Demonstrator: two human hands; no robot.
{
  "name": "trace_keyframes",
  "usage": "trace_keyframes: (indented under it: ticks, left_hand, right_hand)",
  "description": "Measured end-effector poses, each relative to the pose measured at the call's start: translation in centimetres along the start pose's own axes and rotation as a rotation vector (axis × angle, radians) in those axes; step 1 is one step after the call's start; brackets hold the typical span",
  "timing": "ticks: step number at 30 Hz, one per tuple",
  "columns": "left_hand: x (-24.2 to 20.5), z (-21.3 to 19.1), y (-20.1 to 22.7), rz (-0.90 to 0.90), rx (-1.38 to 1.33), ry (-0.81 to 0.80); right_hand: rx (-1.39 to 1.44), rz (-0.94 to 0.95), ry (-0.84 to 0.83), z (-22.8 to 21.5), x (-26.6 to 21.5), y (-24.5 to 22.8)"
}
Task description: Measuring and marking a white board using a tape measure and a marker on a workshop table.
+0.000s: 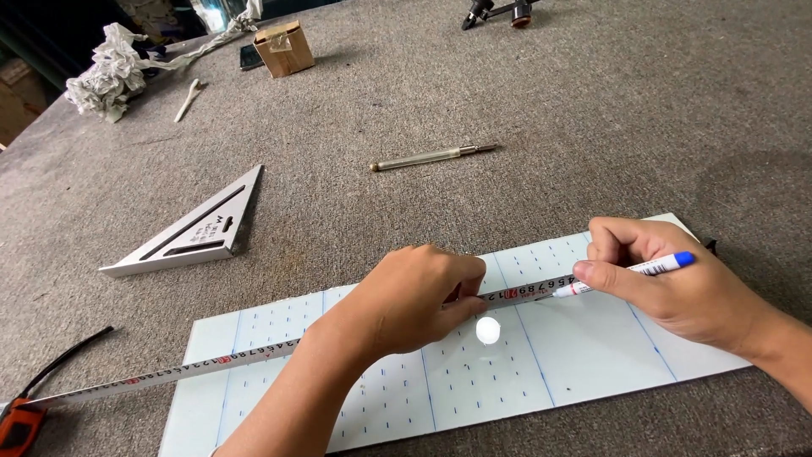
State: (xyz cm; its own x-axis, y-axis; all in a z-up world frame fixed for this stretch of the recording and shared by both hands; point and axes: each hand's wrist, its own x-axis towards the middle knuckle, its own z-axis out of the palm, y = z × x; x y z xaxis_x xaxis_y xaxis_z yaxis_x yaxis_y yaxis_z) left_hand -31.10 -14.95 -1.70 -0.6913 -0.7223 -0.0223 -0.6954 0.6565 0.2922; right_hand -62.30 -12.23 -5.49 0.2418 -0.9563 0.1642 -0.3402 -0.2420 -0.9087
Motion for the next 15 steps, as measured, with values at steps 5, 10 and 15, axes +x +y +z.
trace_keyframes:
  ticks: [5, 10, 15]
  left_hand:
    - [0.04, 0.12, -0.12, 0.010, -0.007, -0.003]
    - [-0.01, -0.06, 0.10, -0.015, -0.001, -0.016]
    - [0.05, 0.08, -0.01, -0.010, 0.000, -0.003]
  right_hand:
    - [0.005, -0.006, -0.005, 0.00, -0.01, 0.14]
    - [0.017, 0.007, -0.004, -0.01, 0.00, 0.26]
    - [-0.017, -0.006, -0.007, 0.02, -0.03, -0.21]
